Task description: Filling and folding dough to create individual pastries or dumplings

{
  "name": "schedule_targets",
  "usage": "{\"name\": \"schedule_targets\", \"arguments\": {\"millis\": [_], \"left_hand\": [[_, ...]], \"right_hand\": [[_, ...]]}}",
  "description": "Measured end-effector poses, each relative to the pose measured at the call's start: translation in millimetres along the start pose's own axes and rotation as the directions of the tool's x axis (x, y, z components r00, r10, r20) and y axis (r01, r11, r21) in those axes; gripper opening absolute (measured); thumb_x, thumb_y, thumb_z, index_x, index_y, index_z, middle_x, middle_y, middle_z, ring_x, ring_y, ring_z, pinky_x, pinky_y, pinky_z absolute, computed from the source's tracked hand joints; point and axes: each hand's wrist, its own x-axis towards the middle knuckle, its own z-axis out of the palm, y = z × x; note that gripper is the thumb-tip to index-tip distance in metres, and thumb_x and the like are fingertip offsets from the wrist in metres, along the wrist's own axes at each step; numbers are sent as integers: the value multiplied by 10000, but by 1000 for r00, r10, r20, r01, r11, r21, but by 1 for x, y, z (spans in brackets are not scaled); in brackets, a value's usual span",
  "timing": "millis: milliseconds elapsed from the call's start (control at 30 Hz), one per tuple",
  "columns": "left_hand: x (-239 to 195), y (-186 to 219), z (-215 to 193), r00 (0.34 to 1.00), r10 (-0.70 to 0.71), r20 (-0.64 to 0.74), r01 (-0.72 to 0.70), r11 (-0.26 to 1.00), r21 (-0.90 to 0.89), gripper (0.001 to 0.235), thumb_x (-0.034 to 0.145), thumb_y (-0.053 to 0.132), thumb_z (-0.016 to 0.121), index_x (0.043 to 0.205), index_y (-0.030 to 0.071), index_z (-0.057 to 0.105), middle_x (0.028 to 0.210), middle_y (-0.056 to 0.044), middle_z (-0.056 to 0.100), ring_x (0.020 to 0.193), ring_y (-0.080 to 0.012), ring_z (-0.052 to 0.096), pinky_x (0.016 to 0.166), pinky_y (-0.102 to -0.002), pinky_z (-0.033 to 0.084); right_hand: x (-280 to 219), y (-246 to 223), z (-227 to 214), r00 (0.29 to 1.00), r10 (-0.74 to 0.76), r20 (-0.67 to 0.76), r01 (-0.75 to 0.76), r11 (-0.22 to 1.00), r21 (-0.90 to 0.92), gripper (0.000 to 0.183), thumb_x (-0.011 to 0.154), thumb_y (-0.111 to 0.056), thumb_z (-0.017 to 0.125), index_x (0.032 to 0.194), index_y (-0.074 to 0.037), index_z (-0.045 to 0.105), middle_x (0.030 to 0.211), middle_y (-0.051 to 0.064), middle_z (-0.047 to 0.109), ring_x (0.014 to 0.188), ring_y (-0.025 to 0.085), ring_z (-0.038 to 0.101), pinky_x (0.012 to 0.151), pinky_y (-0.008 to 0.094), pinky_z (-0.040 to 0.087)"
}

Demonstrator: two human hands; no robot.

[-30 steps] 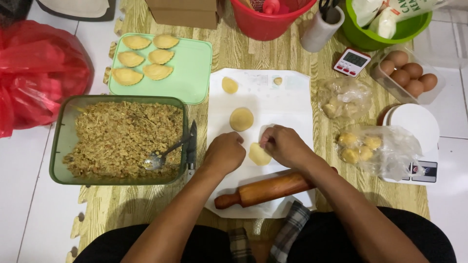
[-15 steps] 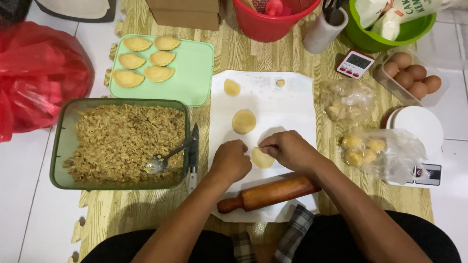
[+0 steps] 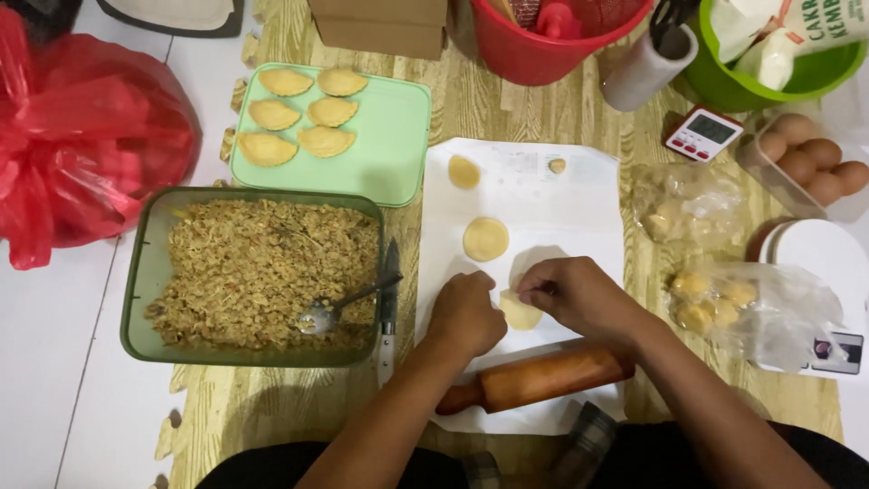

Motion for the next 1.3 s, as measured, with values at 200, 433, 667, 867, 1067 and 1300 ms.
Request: {"name": "schedule_targets", "arguments": {"millis": [200, 433, 667, 867, 1067, 1300], "left_hand": [[-7, 10, -11, 998, 50, 48, -44, 993, -110, 494, 883, 128, 684, 1352, -20, 632, 1211, -222, 636, 1217, -385, 646, 990, -487, 548], [7, -3, -21, 1000, -10, 13, 12, 982, -190, 347, 902, 219, 633, 1183, 40, 730, 1112, -168, 737, 1161, -380, 687, 939, -493, 566], [15, -5, -34, 987, -82, -136, 52, 977, -206, 348, 911, 248, 600, 1179, 75, 739, 1094, -97, 777, 1150, -331, 706, 940, -455, 571], [28, -11, -34, 977, -71, -200, 32, 980, -195, 383, 942, 324, 595, 1180, 63, 743, 1054, -102, 782, 1116, -341, 715, 914, -463, 578], [31, -12, -34, 962, -40, -270, -14, 981, -194, 334, 940, 290, 598, 1088, 41, 764, 965, -119, 774, 1026, -355, 737, 829, -445, 595], [18, 1, -39, 950, -42, -311, -66, 942, -329, 294, 887, 258, 663, 1040, 28, 763, 909, -133, 766, 943, -332, 752, 767, -424, 598]], "right_hand": [[-6, -12, -13, 999, 10, -38, -4, 986, 169, 146, 842, -29, 759, 967, -37, 834, 811, 190, 816, 793, 287, 777, 757, 421, 645], [19, 11, 5, 977, -8, -215, 79, 943, 324, 147, 860, -54, 787, 1004, -31, 801, 798, 142, 781, 765, 207, 711, 707, 361, 620], [39, 0, 27, 937, 102, -335, 51, 906, 420, 143, 898, -57, 764, 1036, -28, 787, 814, 136, 758, 735, 210, 735, 707, 346, 633], [56, 6, 36, 913, 112, -393, 36, 936, 350, 132, 921, -141, 778, 1038, -83, 795, 835, 89, 770, 782, 187, 747, 758, 354, 617], [53, -1, 36, 889, 90, -449, 76, 938, 339, 117, 936, -113, 756, 1032, -56, 789, 831, 139, 751, 784, 232, 723, 762, 395, 601], [40, 2, 32, 882, 117, -456, 106, 894, 435, 92, 933, -86, 746, 1013, -54, 778, 765, 113, 740, 715, 174, 665, 722, 337, 594]]}}
